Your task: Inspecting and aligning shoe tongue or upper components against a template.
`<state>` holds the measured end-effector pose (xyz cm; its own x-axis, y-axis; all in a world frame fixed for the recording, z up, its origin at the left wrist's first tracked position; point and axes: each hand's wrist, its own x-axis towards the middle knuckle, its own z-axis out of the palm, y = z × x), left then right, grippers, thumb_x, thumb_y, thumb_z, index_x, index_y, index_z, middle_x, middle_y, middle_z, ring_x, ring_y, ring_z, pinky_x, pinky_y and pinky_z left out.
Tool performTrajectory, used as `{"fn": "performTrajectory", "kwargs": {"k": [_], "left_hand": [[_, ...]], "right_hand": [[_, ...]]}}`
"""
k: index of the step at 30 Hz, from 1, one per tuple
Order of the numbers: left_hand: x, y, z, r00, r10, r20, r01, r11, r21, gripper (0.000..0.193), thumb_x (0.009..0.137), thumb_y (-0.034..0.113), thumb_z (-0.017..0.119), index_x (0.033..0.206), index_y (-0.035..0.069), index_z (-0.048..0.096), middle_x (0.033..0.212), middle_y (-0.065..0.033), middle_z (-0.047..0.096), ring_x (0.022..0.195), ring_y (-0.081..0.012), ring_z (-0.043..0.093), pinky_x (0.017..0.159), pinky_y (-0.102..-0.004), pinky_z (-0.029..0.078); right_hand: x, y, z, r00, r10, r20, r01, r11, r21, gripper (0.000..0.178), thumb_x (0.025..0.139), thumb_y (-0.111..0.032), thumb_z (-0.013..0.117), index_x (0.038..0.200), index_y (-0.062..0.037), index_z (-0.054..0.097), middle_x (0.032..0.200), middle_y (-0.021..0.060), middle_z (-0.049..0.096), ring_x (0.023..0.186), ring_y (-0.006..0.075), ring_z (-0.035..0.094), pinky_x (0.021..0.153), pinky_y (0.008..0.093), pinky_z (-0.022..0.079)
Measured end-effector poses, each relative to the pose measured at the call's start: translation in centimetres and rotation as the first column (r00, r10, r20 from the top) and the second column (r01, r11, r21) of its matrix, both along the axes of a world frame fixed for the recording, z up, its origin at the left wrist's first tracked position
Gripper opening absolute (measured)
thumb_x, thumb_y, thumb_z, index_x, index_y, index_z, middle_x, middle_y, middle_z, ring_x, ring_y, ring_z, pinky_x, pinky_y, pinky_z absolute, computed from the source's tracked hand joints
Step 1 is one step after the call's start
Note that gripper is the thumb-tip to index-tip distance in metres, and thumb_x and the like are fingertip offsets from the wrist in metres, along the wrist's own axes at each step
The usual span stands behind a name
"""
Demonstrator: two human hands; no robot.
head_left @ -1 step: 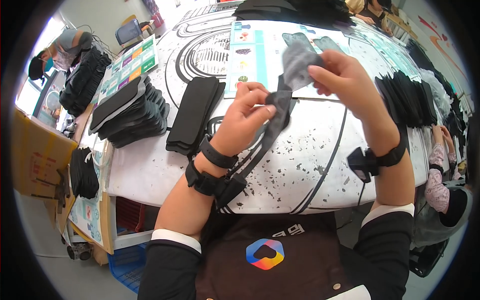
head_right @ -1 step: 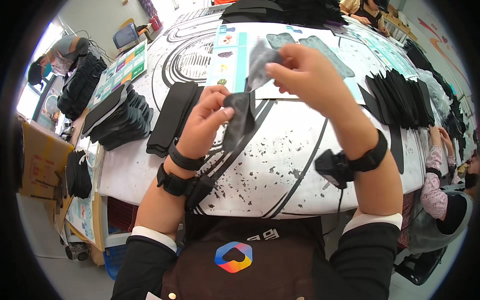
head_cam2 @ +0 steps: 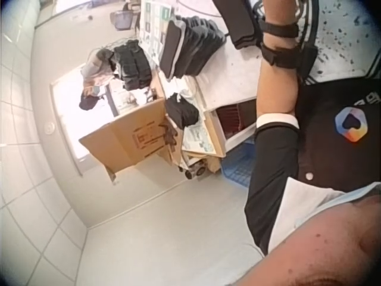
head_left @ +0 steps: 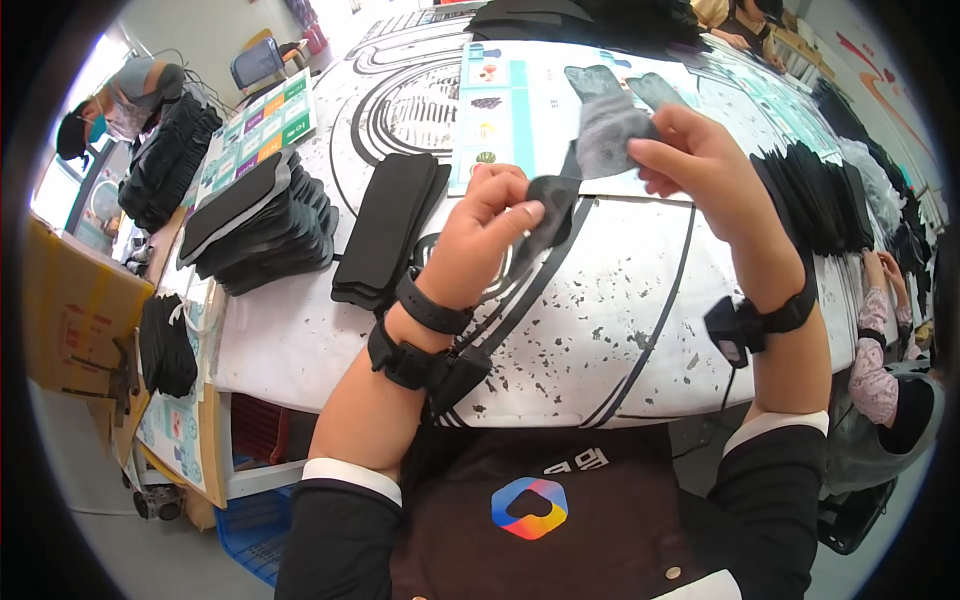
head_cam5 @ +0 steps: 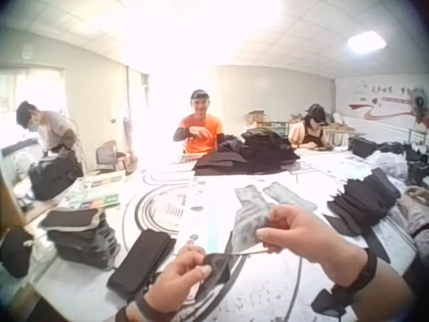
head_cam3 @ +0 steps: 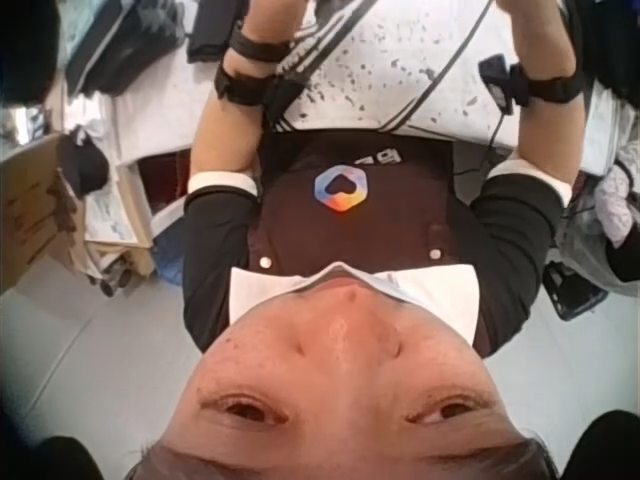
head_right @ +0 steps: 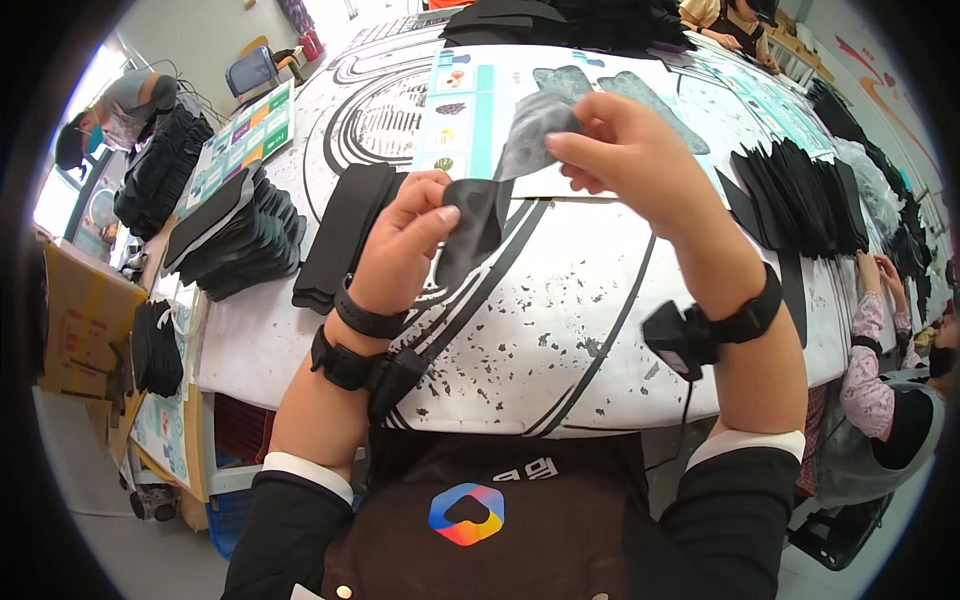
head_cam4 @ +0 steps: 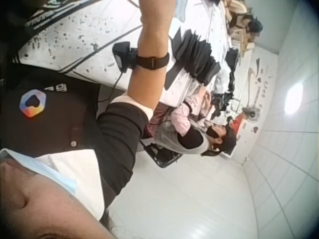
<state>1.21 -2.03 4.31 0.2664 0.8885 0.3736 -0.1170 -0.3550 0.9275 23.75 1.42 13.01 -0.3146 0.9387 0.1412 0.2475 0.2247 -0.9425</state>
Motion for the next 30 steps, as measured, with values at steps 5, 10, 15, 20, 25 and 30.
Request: {"fn": "performTrajectory", "kwargs": {"k": [5, 10, 15, 20, 25, 30], "left_hand": [[-1.2, 0.3, 0.5, 0.878, 0.008, 0.479, 0.199, 0.904, -0.378, 0.011, 0.085, 0.006, 0.047, 0.093, 0.002, 0.053, 0.077, 0.0013, 0.054, 0.067, -0.0077, 0.052, 0.063, -0.0192, 0.041], [-0.1, -1.4, 1.9, 0.989, -0.025, -0.144, 0.018, 0.999, -0.045, 0.005, 0.086, 0.005, 0.051, 0.088, 0.001, 0.053, 0.080, 0.0019, 0.052, 0.077, -0.0037, 0.046, 0.072, -0.0213, 0.040], [1.8, -3.0, 2.9, 0.860, 0.137, -0.491, 0.066, 0.925, 0.374, 0.007, 0.074, 0.001, 0.057, 0.078, -0.002, 0.053, 0.089, -0.0136, 0.058, 0.080, -0.0228, 0.057, 0.072, -0.0280, 0.044], [2.5, -3.5, 2.8, 0.845, 0.071, -0.530, 0.166, 0.907, 0.387, 0.007, 0.072, 0.000, 0.056, 0.075, 0.000, 0.050, 0.096, -0.0128, 0.060, 0.080, -0.0253, 0.060, 0.070, -0.0309, 0.048], [2.2, -3.4, 2.6, 0.833, 0.042, -0.552, 0.212, 0.897, 0.389, 0.007, 0.072, 0.000, 0.056, 0.074, 0.000, 0.049, 0.104, -0.0143, 0.060, 0.086, -0.0269, 0.061, 0.073, -0.0325, 0.048], [2.2, -3.2, 2.2, 0.862, 0.056, -0.504, 0.178, 0.898, 0.403, 0.007, 0.073, 0.001, 0.056, 0.075, 0.000, 0.050, 0.099, -0.0127, 0.060, 0.083, -0.0261, 0.060, 0.072, -0.0317, 0.048]], "right_hand": [[4.7, -0.6, -2.3, 0.926, 0.003, -0.379, -0.108, 0.960, -0.257, 0.012, 0.084, -0.019, 0.057, 0.081, -0.0075, 0.057, 0.070, 0.0036, 0.058, 0.063, 0.0094, 0.057, 0.056, 0.0212, 0.048], [4.0, -2.4, -3.8, 0.968, -0.015, -0.251, -0.094, 0.904, -0.418, 0.039, 0.090, -0.041, 0.048, 0.076, -0.0058, 0.058, 0.070, 0.0063, 0.060, 0.060, 0.0122, 0.060, 0.055, 0.0253, 0.053], [1.1, -2.6, -3.9, 0.986, 0.064, -0.156, -0.122, 0.911, -0.394, 0.053, 0.082, -0.057, 0.053, 0.077, -0.0043, 0.056, 0.065, 0.0027, 0.055, 0.057, 0.0108, 0.057, 0.053, 0.0233, 0.051], [-0.4, -2.5, -3.1, 0.992, 0.047, 0.121, -0.014, 0.965, -0.260, 0.053, 0.078, -0.056, 0.058, 0.067, -0.0041, 0.056, 0.054, 0.0015, 0.051, 0.047, 0.0083, 0.051, 0.045, 0.0211, 0.044], [-1.4, -1.3, -3.1, 0.940, 0.048, 0.338, -0.003, 0.991, -0.133, 0.051, 0.079, -0.048, 0.060, 0.058, -0.0020, 0.054, 0.050, 0.0023, 0.048, 0.045, 0.0090, 0.047, 0.042, 0.0220, 0.036], [-1.8, -0.4, -2.8, 0.896, 0.016, 0.444, 0.059, 0.986, -0.155, 0.040, 0.083, -0.035, 0.058, 0.058, -0.0053, 0.054, 0.047, -0.0011, 0.047, 0.041, 0.0061, 0.044, 0.039, 0.0182, 0.034]]}}
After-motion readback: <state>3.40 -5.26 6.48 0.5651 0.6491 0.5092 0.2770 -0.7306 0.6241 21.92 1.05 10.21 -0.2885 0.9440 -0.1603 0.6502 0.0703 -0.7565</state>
